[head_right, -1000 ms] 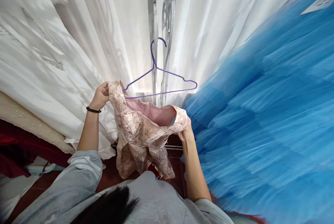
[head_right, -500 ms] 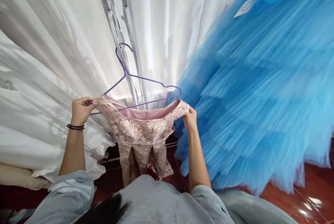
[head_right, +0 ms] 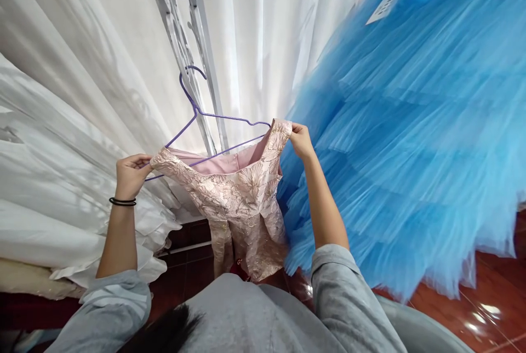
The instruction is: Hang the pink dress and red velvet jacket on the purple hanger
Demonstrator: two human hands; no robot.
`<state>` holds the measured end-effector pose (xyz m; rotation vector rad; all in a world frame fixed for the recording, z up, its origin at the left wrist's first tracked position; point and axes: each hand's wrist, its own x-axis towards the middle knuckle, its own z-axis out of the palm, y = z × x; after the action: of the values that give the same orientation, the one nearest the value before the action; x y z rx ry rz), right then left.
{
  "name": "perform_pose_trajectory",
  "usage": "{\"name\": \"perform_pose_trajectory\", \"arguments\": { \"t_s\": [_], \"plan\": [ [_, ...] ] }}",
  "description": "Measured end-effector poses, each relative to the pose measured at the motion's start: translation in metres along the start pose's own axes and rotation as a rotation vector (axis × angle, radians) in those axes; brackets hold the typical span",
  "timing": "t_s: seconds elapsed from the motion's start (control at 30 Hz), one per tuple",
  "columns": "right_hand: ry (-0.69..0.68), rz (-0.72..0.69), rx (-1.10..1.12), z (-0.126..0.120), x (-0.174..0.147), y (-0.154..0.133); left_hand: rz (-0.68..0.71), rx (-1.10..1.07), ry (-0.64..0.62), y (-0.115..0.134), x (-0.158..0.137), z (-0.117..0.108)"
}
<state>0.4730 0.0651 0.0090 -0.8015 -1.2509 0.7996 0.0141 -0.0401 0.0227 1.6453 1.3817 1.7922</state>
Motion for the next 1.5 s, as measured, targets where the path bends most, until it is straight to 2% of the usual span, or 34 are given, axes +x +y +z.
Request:
{"name": "perform_pose_trajectory", "arguments": {
  "t_s": [0.17,0.23,0.33,0.43,0.67,0.8,0.87,0.97,1.03,1.13,1.23,1.3,1.37,1.43,1.5],
  "plan": [
    [0.143,0.046,0.125,-0.003,-0.013,0.018,-0.009,-0.016,0.018,-0.002,-0.008,0.006],
    [0.133,0.038,0.164,-0.005,-0.02,0.017,-0.009,-0.023,0.023,-0.001,-0.011,0.006],
    [0.013,0.035,0.149,-0.005,-0.019,0.004,0.005,-0.014,0.028,0.002,-0.012,0.004],
    [-0.109,0.042,0.018,0.002,-0.007,-0.012,0.011,-0.012,0.015,0.005,-0.01,-0.001],
    [-0.223,-0.01,-0.171,0.046,0.012,-0.032,0.002,-0.014,-0.017,0.006,0.002,-0.012],
    [-0.458,-0.014,-0.436,0.061,0.008,-0.053,0.026,0.005,-0.01,0.0,0.005,-0.022],
    [-0.533,-0.082,-0.677,0.061,0.005,-0.064,0.021,0.018,-0.014,-0.004,0.004,-0.027],
    [-0.556,-0.19,-0.979,0.052,-0.002,-0.079,0.001,0.033,-0.061,-0.006,-0.001,-0.035],
    [-0.582,-0.205,-0.984,0.043,-0.009,-0.086,-0.013,0.032,-0.135,-0.005,-0.003,-0.037],
    [-0.652,-0.159,-0.804,0.032,-0.019,-0.091,0.019,0.062,-0.216,-0.001,-0.003,-0.033],
    [-0.552,-0.148,-0.692,0.032,-0.029,-0.087,0.14,0.17,-0.129,0.002,0.001,-0.024],
    [-0.446,-0.183,-0.693,0.037,-0.035,-0.081,0.221,0.205,-0.048,0.004,0.007,-0.02],
    [-0.418,-0.218,-0.715,0.046,-0.041,-0.076,0.284,0.192,0.012,0.007,0.012,-0.02],
    [-0.441,-0.23,-0.736,0.055,-0.047,-0.071,0.317,0.194,0.023,0.012,0.016,-0.024],
    [-0.44,-0.237,-0.759,0.062,-0.051,-0.067,0.325,0.24,-0.031,0.017,0.019,-0.03]
  ]
}}
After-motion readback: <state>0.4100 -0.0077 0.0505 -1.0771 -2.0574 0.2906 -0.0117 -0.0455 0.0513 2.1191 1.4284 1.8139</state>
